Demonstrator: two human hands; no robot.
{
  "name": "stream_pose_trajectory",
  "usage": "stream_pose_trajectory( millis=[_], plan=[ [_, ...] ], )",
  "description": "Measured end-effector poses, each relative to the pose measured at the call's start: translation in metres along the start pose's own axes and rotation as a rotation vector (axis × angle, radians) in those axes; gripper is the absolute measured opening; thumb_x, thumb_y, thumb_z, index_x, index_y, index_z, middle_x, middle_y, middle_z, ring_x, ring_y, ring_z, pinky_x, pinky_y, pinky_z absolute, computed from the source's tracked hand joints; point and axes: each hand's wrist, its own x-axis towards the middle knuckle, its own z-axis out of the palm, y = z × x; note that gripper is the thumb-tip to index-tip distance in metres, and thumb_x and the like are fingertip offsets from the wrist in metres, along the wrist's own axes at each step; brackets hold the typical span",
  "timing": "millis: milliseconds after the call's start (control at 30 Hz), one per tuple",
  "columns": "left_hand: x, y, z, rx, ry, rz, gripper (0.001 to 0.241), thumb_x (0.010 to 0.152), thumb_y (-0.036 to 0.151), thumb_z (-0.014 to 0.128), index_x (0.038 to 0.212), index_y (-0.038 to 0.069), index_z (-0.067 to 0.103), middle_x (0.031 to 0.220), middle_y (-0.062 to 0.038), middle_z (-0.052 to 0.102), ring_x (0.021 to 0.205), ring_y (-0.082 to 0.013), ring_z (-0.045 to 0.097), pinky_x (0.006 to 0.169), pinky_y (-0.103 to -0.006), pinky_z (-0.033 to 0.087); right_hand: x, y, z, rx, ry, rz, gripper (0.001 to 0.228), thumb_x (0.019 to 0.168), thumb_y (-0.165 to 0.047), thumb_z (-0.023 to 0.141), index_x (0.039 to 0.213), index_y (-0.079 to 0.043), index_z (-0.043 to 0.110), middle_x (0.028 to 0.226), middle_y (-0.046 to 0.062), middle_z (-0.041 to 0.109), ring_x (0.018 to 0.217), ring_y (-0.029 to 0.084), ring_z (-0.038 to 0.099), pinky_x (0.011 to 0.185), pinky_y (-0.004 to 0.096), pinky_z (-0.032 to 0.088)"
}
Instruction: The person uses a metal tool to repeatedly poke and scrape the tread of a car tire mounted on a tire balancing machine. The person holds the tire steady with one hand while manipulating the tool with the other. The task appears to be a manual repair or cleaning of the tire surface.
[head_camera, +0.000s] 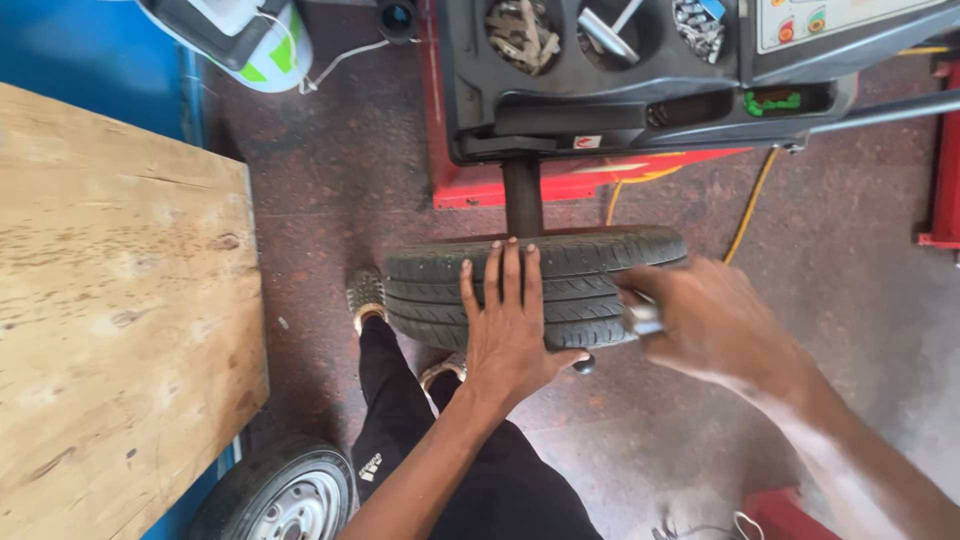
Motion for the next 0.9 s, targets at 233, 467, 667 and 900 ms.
stream_pose_trajectory(
  millis=[233,467,667,900],
  plan=[
    [-0.003,0.005,-0.003,-0.011,-0.016,-0.037,0.139,0.052,0.057,0.093,0.151,-0.008,0.021,0.158,-0.027,0.024,0.151,-0.0432,0.015,0.119,-0.0676,0.002,-0.024,-0.014,0.053,0.135,0.535,-0.199,0.039,0.072,-0.009,0.080,0.110,-0.005,0.074,0.070,0.013,0.070,0.056,0.028,0.068,0.052,0.042,0.053],
    [0.001,0.001,0.010,0.044,0.043,0.016,0.138,0.053,0.058,0.093,0.152,-0.008,0.022,0.159,-0.028,0.025,0.150,-0.0429,0.017,0.121,-0.0669,0.006,0.006,-0.026,0.121,0.229,1.045,-0.227,0.030,0.089,0.002,0.073,0.118,-0.002,0.069,0.087,0.016,0.069,0.070,0.032,0.066,0.067,0.042,0.052],
    [0.004,-0.012,0.006,0.027,0.069,0.057,0.144,0.048,0.059,0.093,0.155,-0.006,0.021,0.160,-0.026,0.026,0.152,-0.0415,0.018,0.122,-0.0642,0.008,-0.001,-0.021,0.102,0.434,0.991,-0.065,0.024,0.093,0.000,0.074,0.117,0.000,0.072,0.086,0.019,0.069,0.071,0.031,0.068,0.068,0.038,0.053],
    [0.000,-0.012,0.001,0.007,0.084,0.053,0.144,0.046,0.060,0.094,0.153,-0.004,0.022,0.159,-0.024,0.026,0.151,-0.0409,0.019,0.121,-0.0649,0.007,-0.023,-0.009,0.069,0.541,0.637,-0.022,0.027,0.089,-0.008,0.071,0.116,-0.004,0.074,0.086,0.017,0.075,0.069,0.026,0.075,0.064,0.036,0.057]
  ],
)
